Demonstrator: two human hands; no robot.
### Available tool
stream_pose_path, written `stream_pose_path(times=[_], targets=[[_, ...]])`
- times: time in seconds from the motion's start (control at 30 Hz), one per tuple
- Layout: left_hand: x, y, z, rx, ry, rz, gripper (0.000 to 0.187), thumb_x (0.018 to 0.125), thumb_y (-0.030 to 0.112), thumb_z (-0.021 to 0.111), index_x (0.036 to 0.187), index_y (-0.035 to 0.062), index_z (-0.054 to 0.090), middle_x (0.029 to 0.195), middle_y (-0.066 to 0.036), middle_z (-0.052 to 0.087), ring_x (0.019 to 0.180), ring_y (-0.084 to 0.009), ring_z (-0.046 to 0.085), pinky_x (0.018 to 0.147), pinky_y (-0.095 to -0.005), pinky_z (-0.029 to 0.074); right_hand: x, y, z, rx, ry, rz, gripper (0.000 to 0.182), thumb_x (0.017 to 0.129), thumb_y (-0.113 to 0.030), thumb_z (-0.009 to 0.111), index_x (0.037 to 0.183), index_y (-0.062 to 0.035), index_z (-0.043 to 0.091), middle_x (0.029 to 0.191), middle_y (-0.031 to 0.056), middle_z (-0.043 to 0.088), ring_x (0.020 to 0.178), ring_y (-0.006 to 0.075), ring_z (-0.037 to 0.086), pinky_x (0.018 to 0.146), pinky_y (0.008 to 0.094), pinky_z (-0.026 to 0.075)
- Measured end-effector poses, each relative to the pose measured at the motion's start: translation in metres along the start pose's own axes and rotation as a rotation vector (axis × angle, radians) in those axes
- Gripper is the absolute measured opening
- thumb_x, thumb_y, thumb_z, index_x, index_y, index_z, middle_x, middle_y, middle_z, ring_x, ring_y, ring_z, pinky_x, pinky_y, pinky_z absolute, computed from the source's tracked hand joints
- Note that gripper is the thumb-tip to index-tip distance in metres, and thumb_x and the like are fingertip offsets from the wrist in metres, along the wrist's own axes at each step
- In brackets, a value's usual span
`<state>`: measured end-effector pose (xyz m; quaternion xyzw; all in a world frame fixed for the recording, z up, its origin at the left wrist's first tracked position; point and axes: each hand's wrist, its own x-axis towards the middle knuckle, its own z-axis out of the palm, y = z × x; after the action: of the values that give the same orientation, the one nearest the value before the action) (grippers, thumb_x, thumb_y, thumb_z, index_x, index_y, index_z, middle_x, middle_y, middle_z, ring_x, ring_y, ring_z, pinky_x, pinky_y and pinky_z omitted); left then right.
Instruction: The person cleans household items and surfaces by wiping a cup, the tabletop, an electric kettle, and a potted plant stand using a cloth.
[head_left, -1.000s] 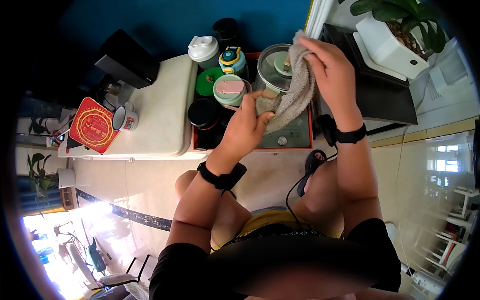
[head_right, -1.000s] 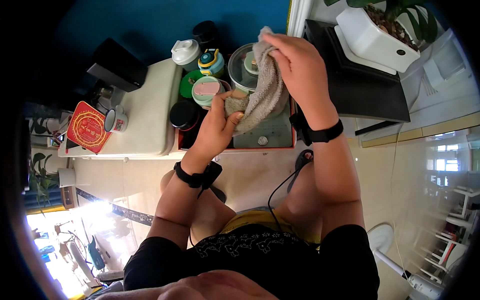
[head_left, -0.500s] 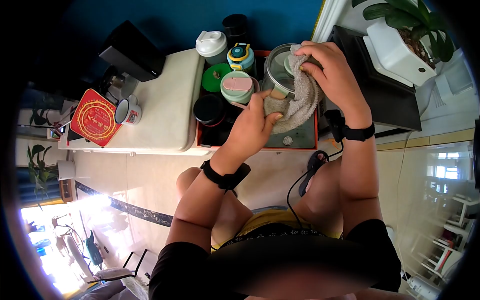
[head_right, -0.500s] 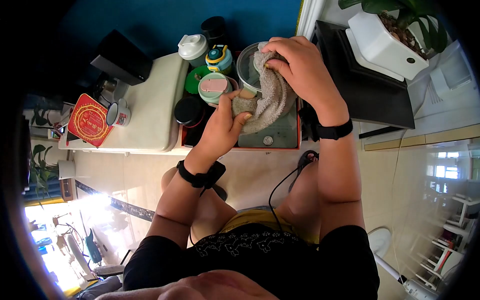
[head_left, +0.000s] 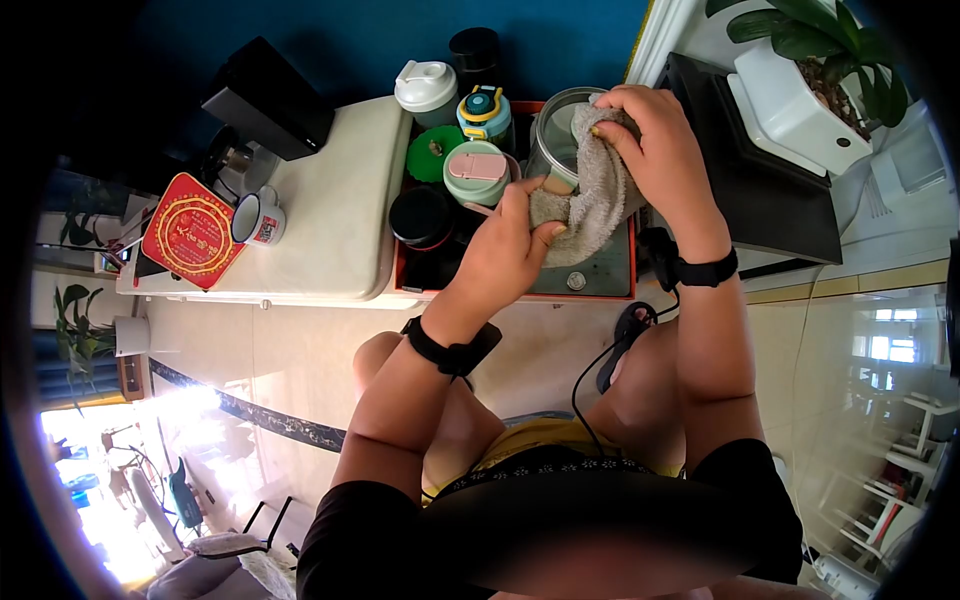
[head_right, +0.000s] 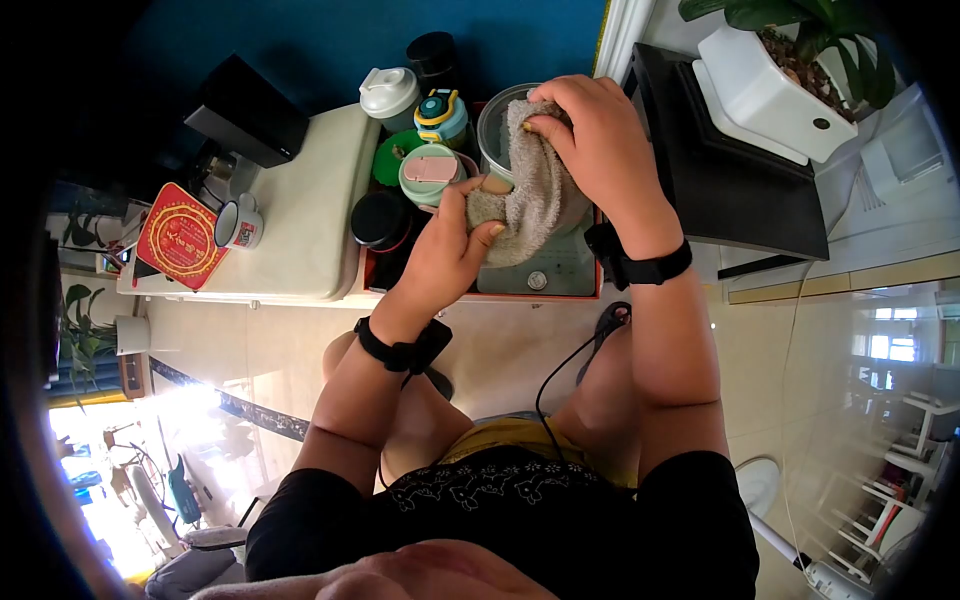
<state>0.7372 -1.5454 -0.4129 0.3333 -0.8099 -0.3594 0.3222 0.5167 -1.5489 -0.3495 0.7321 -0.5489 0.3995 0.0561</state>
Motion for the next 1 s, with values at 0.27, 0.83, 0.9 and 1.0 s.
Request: stream_pose_path(times=[0.27,0.83,0.9,1.0], targets=[[0.001,-0.004,0.003,0.018,0.037,0.058,0.053,0.093,0.017,0.065,0.133,-0.0029,0.038,0.117,-0.029,0.058,0.100,-0.0478,0.059,0.080,-0.0478,0.050,-0.001,0.003,-0.004,0.017,0.009,-0.082,0.020,0.086,-0.003,0.063,0.106,-0.0052,0.064,0.104,0.0086,0.066,0.099,0.0324,0.058,0.088,0.0404,0.049],[0.001,0.001,0.001,0.025,0.013,0.024,0.051,0.096,0.017,0.061,0.136,-0.0007,0.035,0.115,-0.029,0.058,0.101,-0.0461,0.059,0.084,-0.0442,0.049,-0.004,0.010,0.005,0.001,-0.016,-0.085,0.027,0.086,0.004,0.056,0.111,-0.0037,0.062,0.109,0.0110,0.062,0.104,0.0340,0.055,0.090,0.0419,0.047],[0.001,0.002,0.001,0.021,0.006,0.017,0.051,0.096,0.018,0.061,0.136,-0.0006,0.035,0.115,-0.029,0.058,0.101,-0.0461,0.059,0.084,-0.0442,0.049,-0.004,0.010,0.005,0.014,-0.007,-0.083,0.027,0.086,0.003,0.056,0.112,-0.0040,0.062,0.109,0.0113,0.061,0.105,0.0342,0.054,0.090,0.0420,0.047],[0.001,0.000,0.002,0.035,0.021,0.046,0.051,0.096,0.018,0.061,0.136,-0.0005,0.035,0.115,-0.029,0.058,0.100,-0.0460,0.059,0.084,-0.0442,0.048,-0.005,0.011,0.005,0.012,-0.009,-0.079,0.027,0.087,0.003,0.055,0.113,-0.0042,0.062,0.109,0.0115,0.061,0.105,0.0341,0.054,0.091,0.0418,0.047]])
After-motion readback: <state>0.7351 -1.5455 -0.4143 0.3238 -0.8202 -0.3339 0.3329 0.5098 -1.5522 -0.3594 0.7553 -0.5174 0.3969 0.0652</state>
